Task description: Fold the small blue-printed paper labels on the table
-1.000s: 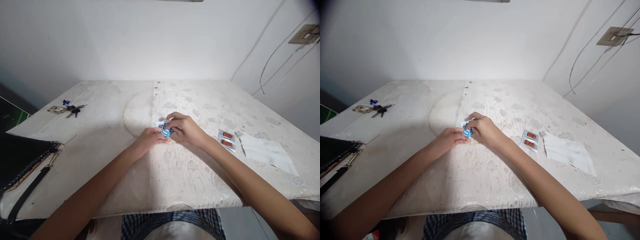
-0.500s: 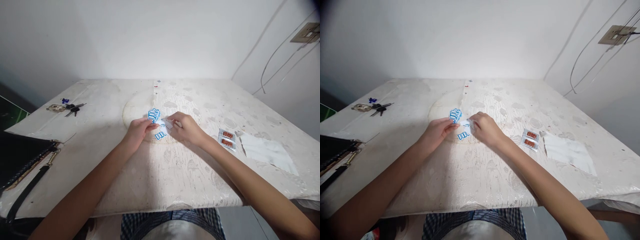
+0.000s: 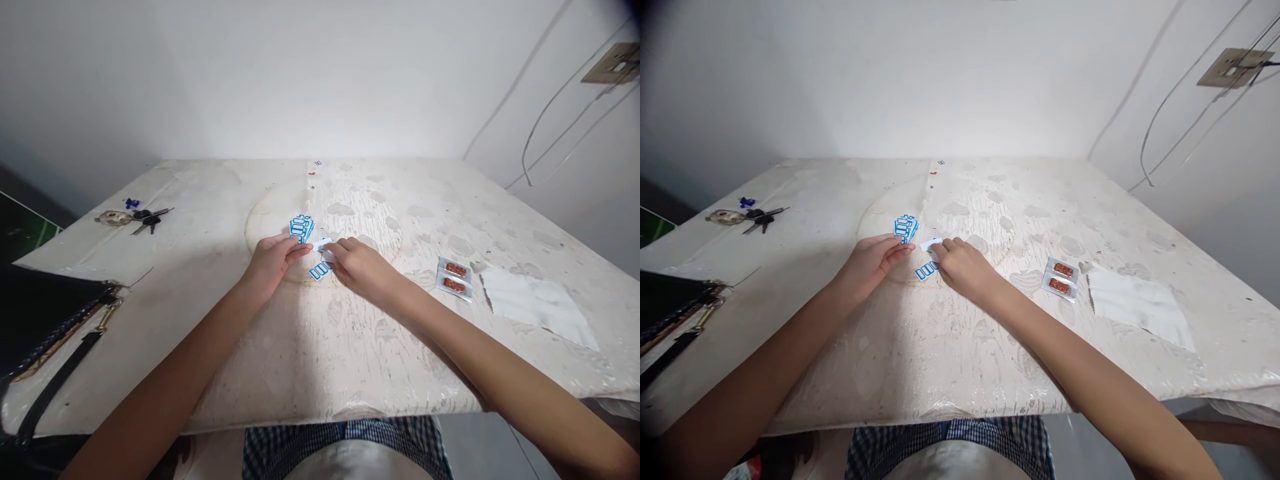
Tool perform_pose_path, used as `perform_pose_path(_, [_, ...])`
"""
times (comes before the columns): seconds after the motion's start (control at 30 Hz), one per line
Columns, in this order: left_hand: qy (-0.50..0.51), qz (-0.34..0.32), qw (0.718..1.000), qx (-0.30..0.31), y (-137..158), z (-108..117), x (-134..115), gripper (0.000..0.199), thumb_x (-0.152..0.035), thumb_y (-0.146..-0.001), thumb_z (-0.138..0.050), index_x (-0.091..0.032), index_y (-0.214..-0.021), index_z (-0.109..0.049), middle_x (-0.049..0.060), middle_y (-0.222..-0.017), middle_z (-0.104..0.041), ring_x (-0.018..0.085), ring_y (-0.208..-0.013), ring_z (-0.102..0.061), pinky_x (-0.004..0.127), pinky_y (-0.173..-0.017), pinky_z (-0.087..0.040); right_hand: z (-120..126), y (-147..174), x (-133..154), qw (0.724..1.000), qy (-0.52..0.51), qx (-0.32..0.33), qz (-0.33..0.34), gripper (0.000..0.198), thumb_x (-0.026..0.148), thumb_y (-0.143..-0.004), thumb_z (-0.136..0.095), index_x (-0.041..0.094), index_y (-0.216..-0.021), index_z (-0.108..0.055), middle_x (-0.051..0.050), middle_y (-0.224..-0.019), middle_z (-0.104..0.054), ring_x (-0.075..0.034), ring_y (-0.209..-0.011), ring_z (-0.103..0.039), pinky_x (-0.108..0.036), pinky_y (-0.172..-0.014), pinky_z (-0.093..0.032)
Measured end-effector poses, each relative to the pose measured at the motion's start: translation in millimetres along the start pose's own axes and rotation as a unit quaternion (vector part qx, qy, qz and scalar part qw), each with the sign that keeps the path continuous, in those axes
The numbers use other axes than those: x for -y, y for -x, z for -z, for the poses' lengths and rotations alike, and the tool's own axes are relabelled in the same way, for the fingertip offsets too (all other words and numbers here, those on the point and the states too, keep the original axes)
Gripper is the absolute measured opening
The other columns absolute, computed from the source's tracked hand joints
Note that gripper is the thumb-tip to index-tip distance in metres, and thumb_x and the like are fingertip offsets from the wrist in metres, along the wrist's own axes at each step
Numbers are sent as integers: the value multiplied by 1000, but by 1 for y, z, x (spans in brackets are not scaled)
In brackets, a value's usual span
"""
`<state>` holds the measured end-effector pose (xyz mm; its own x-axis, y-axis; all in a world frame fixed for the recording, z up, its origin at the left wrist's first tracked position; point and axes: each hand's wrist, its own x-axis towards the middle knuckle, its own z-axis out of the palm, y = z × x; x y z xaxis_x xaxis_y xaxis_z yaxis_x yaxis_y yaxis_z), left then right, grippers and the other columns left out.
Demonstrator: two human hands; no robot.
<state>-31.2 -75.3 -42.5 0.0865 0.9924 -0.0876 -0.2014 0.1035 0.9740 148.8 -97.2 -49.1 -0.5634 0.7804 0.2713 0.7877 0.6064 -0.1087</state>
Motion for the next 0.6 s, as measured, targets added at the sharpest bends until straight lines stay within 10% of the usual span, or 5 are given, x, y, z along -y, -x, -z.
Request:
perform_pose_path(0.3, [-7,7,1000,-3,1,-3,-2,17,-13,-77,-53,-11,-62,-60,4,-68,-65,13,-76,-63,24,-82,-50,-7,-1,-6,999,40,-24,-16,35,25,-90,-38,7,-121,-44,-13,-93,-58,-22,-83,-48,-31,-66,-37])
perform_pose_path(0.6, [-9,5,1000,12,-1,0,4,12,-17,-74,-59,-12,-64,-61,4,-71,-65,14,-79,-63,25,-83,-50,2,-2,-12,1000,-22,11,2,24,22,-90,-38,10,-84,-59,-13,-90,-54,-18,-80,-47,-31,-73,-38])
